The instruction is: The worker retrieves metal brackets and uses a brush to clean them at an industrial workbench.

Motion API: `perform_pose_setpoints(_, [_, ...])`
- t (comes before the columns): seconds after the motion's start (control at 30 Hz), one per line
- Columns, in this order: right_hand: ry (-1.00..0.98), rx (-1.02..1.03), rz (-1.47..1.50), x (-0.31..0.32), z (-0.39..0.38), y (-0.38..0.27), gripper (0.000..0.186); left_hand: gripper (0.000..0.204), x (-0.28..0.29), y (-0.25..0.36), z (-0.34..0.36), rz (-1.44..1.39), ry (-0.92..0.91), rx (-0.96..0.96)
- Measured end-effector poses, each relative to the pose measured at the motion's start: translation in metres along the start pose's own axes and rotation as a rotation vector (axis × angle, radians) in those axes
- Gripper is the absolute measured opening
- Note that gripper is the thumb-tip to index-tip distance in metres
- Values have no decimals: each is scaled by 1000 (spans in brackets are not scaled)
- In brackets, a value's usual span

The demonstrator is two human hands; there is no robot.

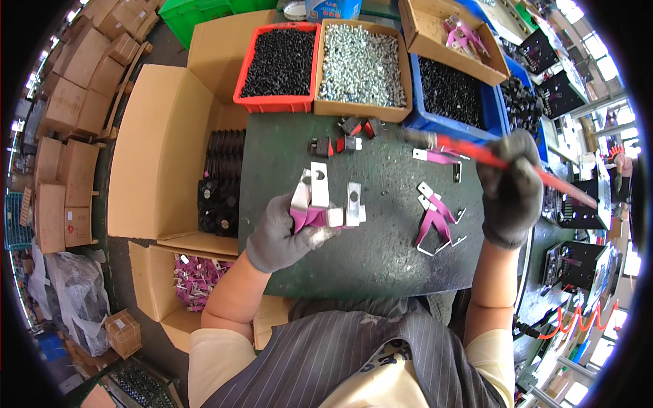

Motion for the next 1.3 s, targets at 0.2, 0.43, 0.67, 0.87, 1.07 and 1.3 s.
perform_pose_setpoints(0.2, [-216, 6, -136, -62, 90, 13, 28, 21, 3, -4, -3, 229, 9, -33])
perform_pose_setpoints(0.43, [2, -64, -278, -78, 229, 75, 25, 22, 13, -7, -6, 238, 129, -39])
perform_pose_setpoints(0.67, [152, -301, -169, -77, 298, 161, 19, 23, 20, -10, 4, 160, 152, 6])
perform_pose_setpoints(0.87, [217, -433, -71, -77, 310, 194, 22, 22, 26, -16, 3, 116, 139, 74])
perform_pose_setpoints(1.07, [310, -411, 63, -71, 319, 196, 25, 22, 30, -15, 4, 50, 202, 61])
perform_pose_setpoints(1.3, [306, -274, 39, -60, 304, 155, 23, 24, 22, -8, 10, 71, 155, 51])
Point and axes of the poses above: each hand's wrist, its own z-axis towards the middle knuckle, its own x-axis out of the back of the hand, y = z × x, the point moved 5 cm from there along z, towards the middle knuckle, and after that the axes turned 4 degrees about z, right-handed, at the moved point
